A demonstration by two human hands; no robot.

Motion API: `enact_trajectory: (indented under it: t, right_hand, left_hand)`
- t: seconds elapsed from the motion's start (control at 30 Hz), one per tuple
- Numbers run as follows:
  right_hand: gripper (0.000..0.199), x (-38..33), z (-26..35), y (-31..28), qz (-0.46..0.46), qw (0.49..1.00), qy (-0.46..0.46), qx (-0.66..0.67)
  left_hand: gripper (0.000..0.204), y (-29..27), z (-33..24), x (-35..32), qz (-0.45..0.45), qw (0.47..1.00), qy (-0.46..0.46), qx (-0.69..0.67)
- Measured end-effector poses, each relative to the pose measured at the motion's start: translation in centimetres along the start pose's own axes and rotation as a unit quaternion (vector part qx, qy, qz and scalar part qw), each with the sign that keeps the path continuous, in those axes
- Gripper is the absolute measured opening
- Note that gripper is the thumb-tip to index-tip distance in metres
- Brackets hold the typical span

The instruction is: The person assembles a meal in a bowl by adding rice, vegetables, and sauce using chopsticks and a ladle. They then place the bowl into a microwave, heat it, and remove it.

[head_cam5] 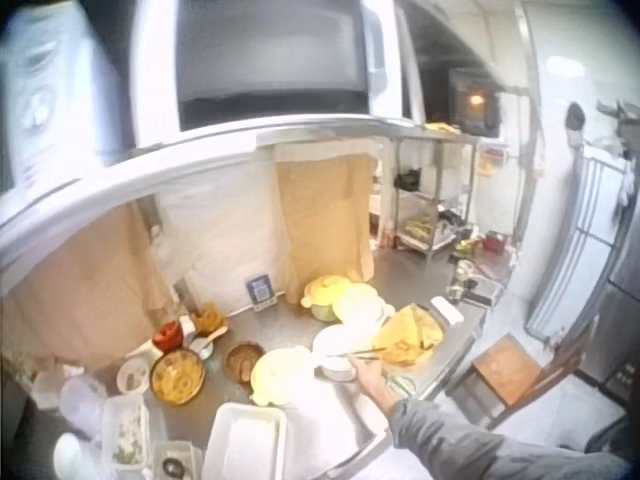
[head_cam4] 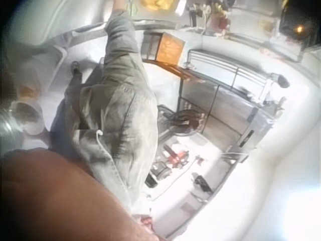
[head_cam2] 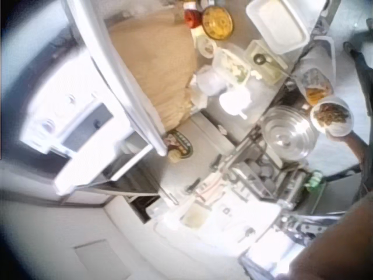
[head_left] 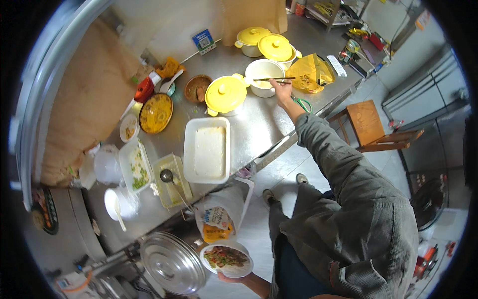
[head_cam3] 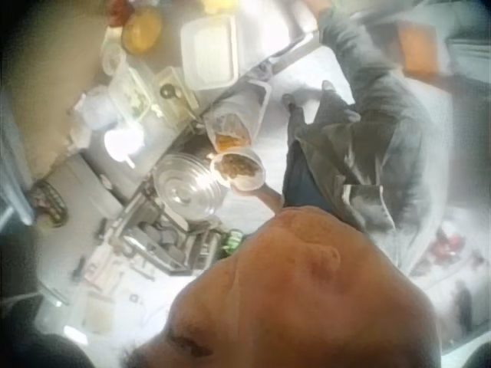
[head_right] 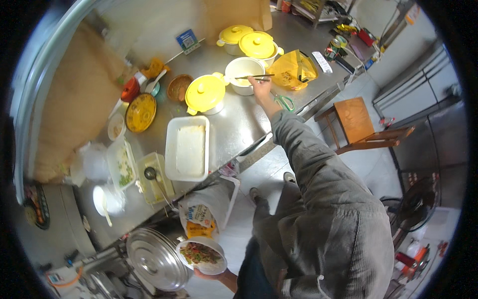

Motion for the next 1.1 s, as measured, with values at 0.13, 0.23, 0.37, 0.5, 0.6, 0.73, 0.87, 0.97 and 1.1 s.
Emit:
enact_trajectory:
  t: [0.13, 0.23, 0.37, 0.5, 0.6, 0.73, 0.87, 0.97, 1.1]
  right_hand:
    - [0.026, -1.0, 0.1, 1.4, -0.100, 0.989, 0.018, -0.105]
    - [0.031, 2.0, 0.7, -0.3, -0.092, 0.967, -0.058, -0.229]
    - [0.034, 2.7, 1.5, -4.8, -0.113, 0.992, 0.036, -0.036]
    - [0.024, -2.4, 7.4, -10.6, -0.111, 0.961, 0.138, 0.214]
    - [0.020, -11.2, 11.6, -16.1, -0.065, 0.885, 0.262, 0.380]
    - [0.021, -22.4, 23.3, -22.0, -0.006, 0.793, 0.312, 0.524]
    - [0.025, -32.5, 35.2, -25.8, -0.082, 0.847, 0.235, 0.470]
    - [0.029, -35.5, 39.4, -27.4, -0.159, 0.863, 0.155, 0.454]
    - [0.036, -39.9, 42.8, -35.6, -0.382, 0.877, -0.052, 0.287]
  left_hand:
    - [0.081, 2.3, -0.1, -0.3, 0.022, 0.997, -0.034, 0.060]
    - [0.081, 6.1, 2.1, 0.2, 0.044, 0.991, -0.093, 0.081]
    - [0.084, 10.1, 4.3, 1.6, 0.093, 0.980, -0.136, 0.114]
    - [0.081, 13.0, 7.2, 4.5, 0.169, 0.950, -0.171, 0.199]
    - [0.080, 16.6, 9.9, 4.9, 0.219, 0.917, -0.252, 0.218]
    - [0.081, 25.6, 11.0, 0.5, 0.350, 0.824, -0.372, 0.247]
    - [0.077, 30.2, 8.0, -2.7, 0.480, 0.703, -0.483, 0.208]
    - [0.078, 32.9, 7.0, -2.9, 0.510, 0.670, -0.499, 0.205]
    - [0.076, 31.9, 9.4, -2.0, 0.532, 0.617, -0.551, 0.179]
Point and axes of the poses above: each hand's wrist, its own x-axis towards the middle knuckle, its own y-axis out of the palm, z = x × y, the point moved 8 cm from there along x, towards the middle knuckle, and after that the axes turned 1 degree about z, right-handed, at the moved point
